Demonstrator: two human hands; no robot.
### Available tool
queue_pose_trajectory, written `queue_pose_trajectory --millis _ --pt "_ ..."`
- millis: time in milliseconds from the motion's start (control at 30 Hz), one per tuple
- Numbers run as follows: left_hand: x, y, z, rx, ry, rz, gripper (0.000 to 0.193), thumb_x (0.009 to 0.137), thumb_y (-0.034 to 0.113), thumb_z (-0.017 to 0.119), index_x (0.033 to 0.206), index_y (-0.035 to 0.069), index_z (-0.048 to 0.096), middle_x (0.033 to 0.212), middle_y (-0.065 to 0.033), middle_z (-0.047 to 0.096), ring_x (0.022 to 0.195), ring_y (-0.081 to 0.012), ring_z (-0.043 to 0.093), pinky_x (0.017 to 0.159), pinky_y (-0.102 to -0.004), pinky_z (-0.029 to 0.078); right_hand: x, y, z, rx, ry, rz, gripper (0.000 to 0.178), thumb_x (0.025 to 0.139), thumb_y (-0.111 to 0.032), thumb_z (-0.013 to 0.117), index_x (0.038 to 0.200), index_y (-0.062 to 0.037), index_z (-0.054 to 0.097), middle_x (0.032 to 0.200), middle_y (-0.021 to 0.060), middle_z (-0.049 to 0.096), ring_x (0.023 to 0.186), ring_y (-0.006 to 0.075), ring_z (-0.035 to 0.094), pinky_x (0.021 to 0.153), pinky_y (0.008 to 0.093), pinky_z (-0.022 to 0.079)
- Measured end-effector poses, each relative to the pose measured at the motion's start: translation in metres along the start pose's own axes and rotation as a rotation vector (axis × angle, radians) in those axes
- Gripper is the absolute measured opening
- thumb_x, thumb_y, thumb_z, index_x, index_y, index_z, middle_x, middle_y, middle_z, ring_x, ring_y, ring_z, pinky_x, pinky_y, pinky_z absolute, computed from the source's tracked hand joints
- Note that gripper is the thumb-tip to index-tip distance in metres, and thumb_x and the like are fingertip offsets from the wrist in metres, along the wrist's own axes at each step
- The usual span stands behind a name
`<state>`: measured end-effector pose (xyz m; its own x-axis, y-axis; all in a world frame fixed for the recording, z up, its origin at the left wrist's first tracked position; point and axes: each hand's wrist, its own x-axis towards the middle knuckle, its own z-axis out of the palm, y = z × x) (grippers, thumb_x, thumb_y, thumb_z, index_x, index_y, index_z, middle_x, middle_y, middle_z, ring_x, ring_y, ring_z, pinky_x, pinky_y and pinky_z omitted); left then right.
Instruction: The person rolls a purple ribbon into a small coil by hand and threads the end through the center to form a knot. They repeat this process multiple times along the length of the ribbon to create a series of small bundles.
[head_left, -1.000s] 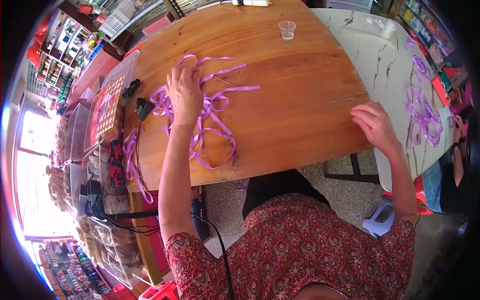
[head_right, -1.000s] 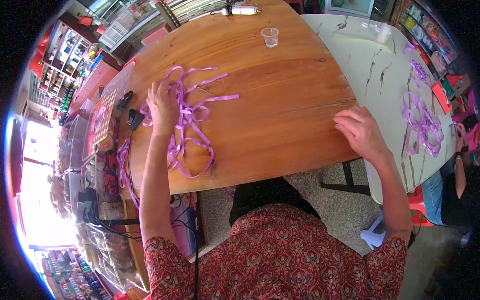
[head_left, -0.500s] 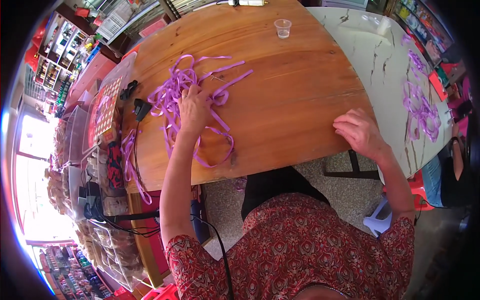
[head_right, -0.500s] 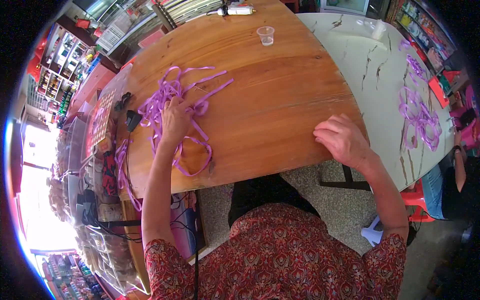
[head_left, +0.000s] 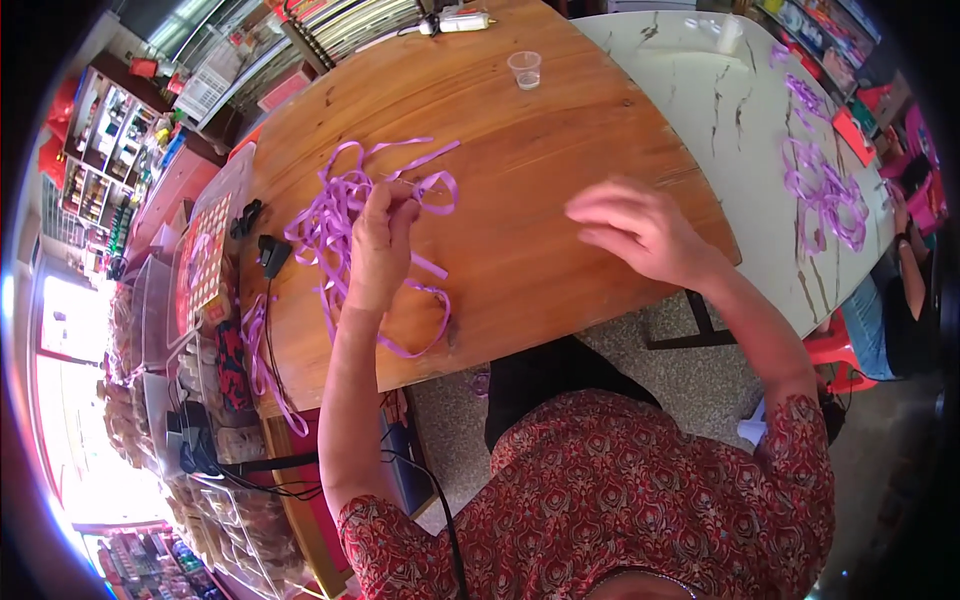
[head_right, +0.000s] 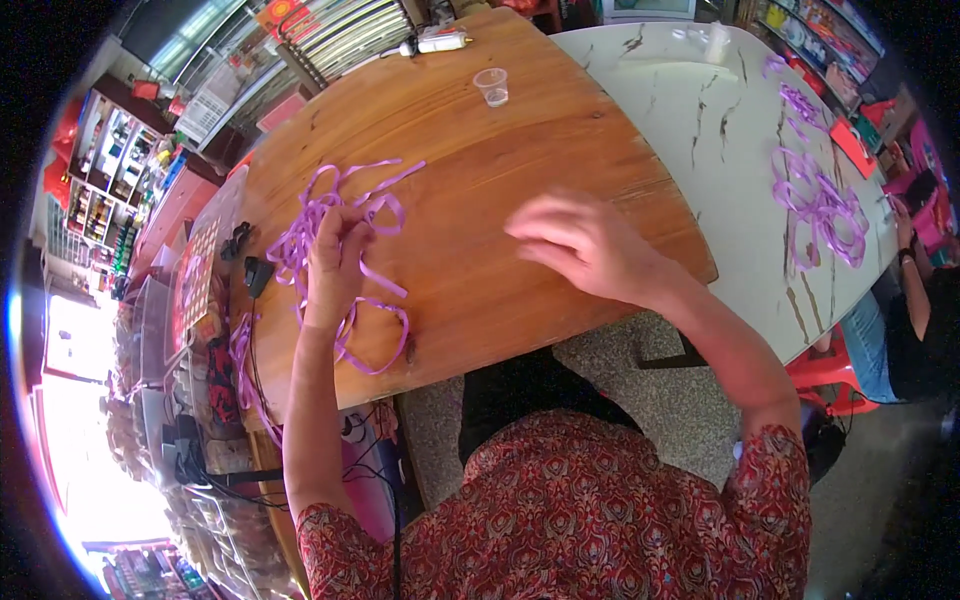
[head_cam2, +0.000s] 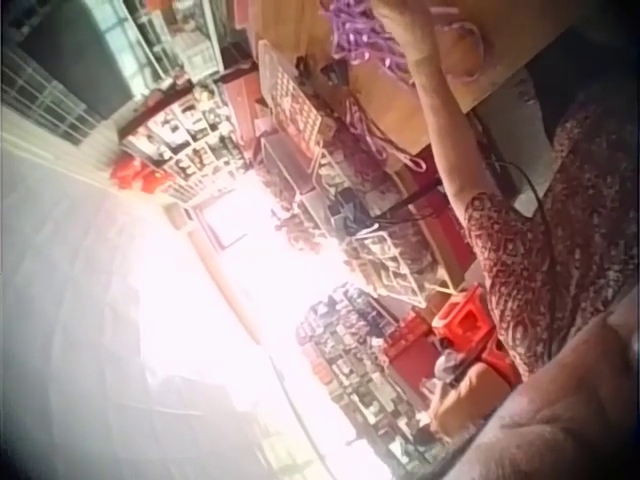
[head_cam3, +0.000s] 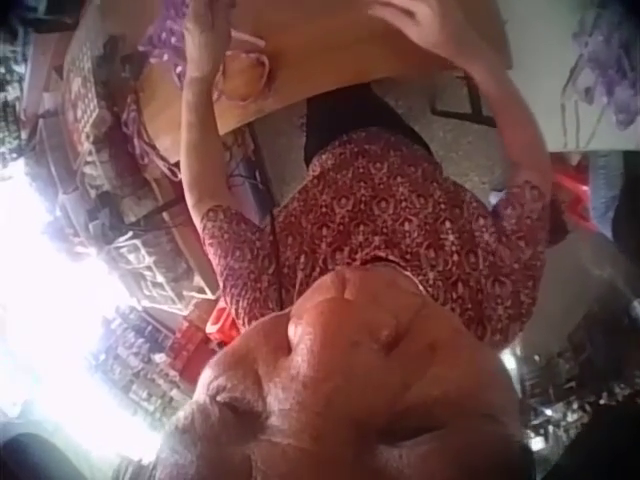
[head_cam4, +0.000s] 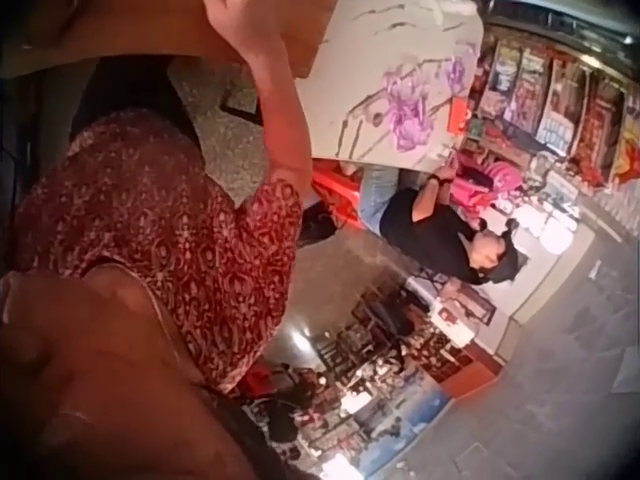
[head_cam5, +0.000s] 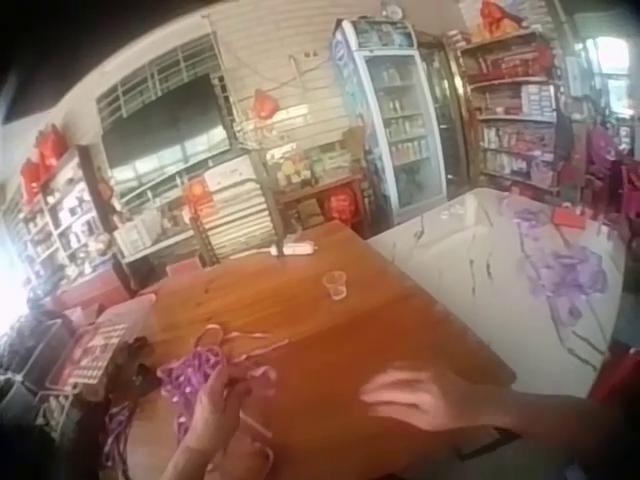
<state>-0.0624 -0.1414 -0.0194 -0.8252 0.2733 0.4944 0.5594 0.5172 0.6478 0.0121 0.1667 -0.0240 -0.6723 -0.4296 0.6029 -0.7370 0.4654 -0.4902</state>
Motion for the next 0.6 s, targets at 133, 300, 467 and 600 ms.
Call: queue_pose_trajectory --millis 133,300,467,600 --pt "-0.004 0.022 0.007 -0.039 -0.062 -0.044 0.007 0.086 0.000 0.058 0.091 0.003 0.055 0.078 -0.0059 0.059 0.068 -0.0131 0.056 0.062 -0.0269 0.046 0.059 -0.015 0.025 0.024 0.164 -0.124 0.036 0.079 -0.008 0.070 0.114 -0.0055 0.061 0.112 0.0083 0.061 0.098 0.0235 0.061 0.079 0.0334 0.052" --pt "-0.009 0.028 0.012 -0.183 -0.056 0.053 0.012 0.085 -0.003 0.060 0.095 0.003 0.055 0.082 -0.0052 0.061 0.076 -0.0113 0.059 0.068 -0.0246 0.048 0.097 -0.008 0.071 0.349 0.029 -0.017 0.030 0.084 -0.012 0.067 0.112 -0.0025 0.061 0.103 0.0112 0.064 0.089 0.0171 0.064 0.071 0.0288 0.052" --pt "-0.019 0.019 0.009 -0.279 -0.075 -0.085 0.014 0.086 -0.002 0.060 0.099 0.002 0.056 0.087 -0.0054 0.063 0.082 -0.0102 0.060 0.071 -0.0234 0.049 0.091 -0.002 0.078 0.470 -0.160 0.203 0.018 0.087 -0.010 0.063 0.102 0.0001 0.065 0.082 0.0074 0.065 0.071 0.0104 0.062 0.060 0.0235 0.050" --pt "-0.024 0.016 0.000 -0.140 -0.135 -0.160 0.020 0.083 -0.002 0.061 0.102 0.002 0.057 0.089 -0.0059 0.062 0.082 -0.0116 0.059 0.070 -0.0249 0.048 0.083 0.017 0.079 0.625 -0.053 0.316 0.015 0.089 -0.010 0.061 0.099 0.0000 0.066 0.079 0.0041 0.065 0.068 0.0087 0.060 0.059 0.0223 0.049"
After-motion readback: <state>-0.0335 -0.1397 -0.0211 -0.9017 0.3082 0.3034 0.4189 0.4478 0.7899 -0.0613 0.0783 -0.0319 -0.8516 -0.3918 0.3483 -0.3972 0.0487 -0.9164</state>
